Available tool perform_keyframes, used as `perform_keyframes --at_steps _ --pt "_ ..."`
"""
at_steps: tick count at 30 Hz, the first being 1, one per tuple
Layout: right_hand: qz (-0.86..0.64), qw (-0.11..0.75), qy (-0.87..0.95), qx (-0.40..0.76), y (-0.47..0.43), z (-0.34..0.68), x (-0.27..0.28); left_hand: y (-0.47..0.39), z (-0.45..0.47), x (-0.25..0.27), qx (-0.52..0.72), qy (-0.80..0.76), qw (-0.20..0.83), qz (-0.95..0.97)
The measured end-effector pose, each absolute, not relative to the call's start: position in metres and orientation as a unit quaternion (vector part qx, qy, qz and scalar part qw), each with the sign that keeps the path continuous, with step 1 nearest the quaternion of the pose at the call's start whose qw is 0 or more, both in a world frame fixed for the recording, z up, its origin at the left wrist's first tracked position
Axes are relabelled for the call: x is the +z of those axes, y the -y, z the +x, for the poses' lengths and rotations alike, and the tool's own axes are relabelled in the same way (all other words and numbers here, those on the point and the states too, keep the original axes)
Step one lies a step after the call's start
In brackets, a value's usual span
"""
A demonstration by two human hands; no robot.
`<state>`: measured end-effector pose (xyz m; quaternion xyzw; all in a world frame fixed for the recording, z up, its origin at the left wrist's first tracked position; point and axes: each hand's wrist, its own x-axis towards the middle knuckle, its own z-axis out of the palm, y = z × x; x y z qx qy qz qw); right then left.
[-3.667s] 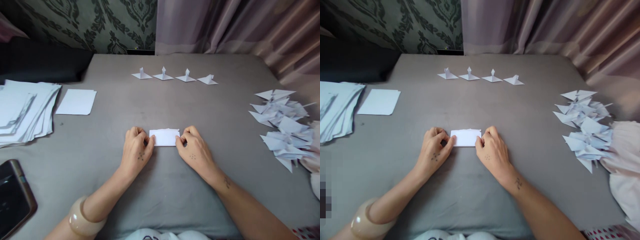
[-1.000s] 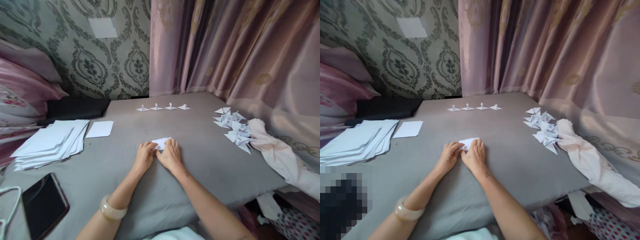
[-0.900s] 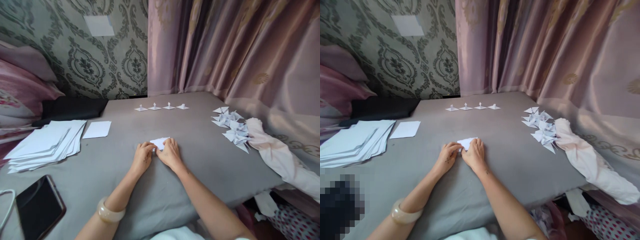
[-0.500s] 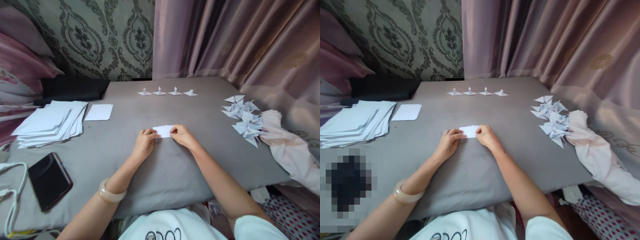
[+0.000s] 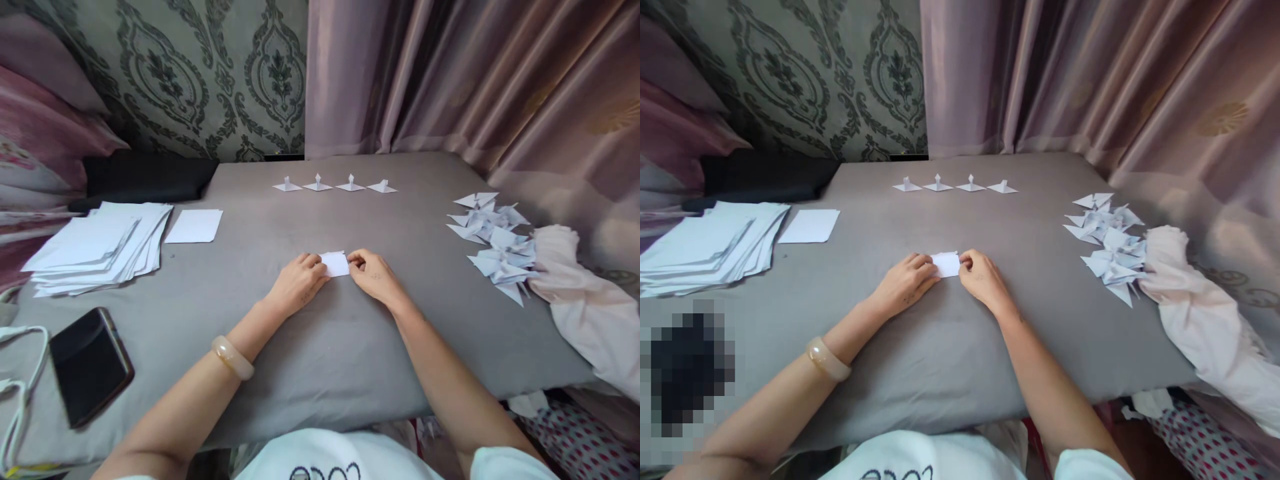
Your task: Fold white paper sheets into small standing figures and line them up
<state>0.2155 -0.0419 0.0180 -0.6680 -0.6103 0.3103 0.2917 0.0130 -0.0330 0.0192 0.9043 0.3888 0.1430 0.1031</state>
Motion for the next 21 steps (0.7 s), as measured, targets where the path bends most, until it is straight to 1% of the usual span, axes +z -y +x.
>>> perform_keyframes --at_steps 2,4,6,7,8,10,11,13,15,17,18,19,21 --pt "-0.671 0.336 0.579 0.319 0.041 0.216 0.012 0.036 0.016 0.019 0.167 -0.391 0.109 0.898" --pt "-0.672 0.379 0.550 0.321 0.041 0.216 0.010 0.039 0.019 0.020 0.269 -0.429 0.162 0.847" --pt "-0.656 0.421 0.520 0.348 0.043 0.212 0.012 0.042 0.024 0.023 0.402 -0.491 0.277 0.721" --pt "-0.640 0.439 0.506 0.377 0.045 0.209 0.015 0.042 0.027 0.024 0.454 -0.513 0.349 0.640" --pt "-0.606 0.465 0.477 0.435 0.047 0.205 0.017 0.042 0.029 0.025 0.489 -0.524 0.420 0.557" --pt "-0.539 0.484 0.430 0.539 0.052 0.196 0.021 0.042 0.034 0.024 0.510 -0.522 0.534 0.427" --pt "-0.529 0.479 0.422 0.560 0.054 0.191 0.022 0.042 0.035 0.022 0.506 -0.520 0.569 0.386" --pt "-0.544 0.463 0.421 0.559 0.058 0.184 0.024 0.042 0.035 0.018 0.495 -0.523 0.597 0.354" --pt "-0.572 0.444 0.430 0.539 0.060 0.181 0.024 0.044 0.032 0.014 0.483 -0.522 0.581 0.396" --pt "-0.590 0.423 0.442 0.527 0.060 0.182 0.024 0.045 0.025 0.012 0.453 -0.507 0.518 0.520" --pt "-0.596 0.412 0.447 0.524 0.059 0.184 0.023 0.046 0.022 0.011 0.424 -0.494 0.463 0.602" --pt "-0.601 0.402 0.451 0.523 0.058 0.185 0.023 0.046 0.018 0.011 0.387 -0.486 0.383 0.684" --pt "-0.613 0.383 0.455 0.520 0.055 0.188 0.019 0.046 0.012 0.011 0.319 -0.464 0.247 0.789"
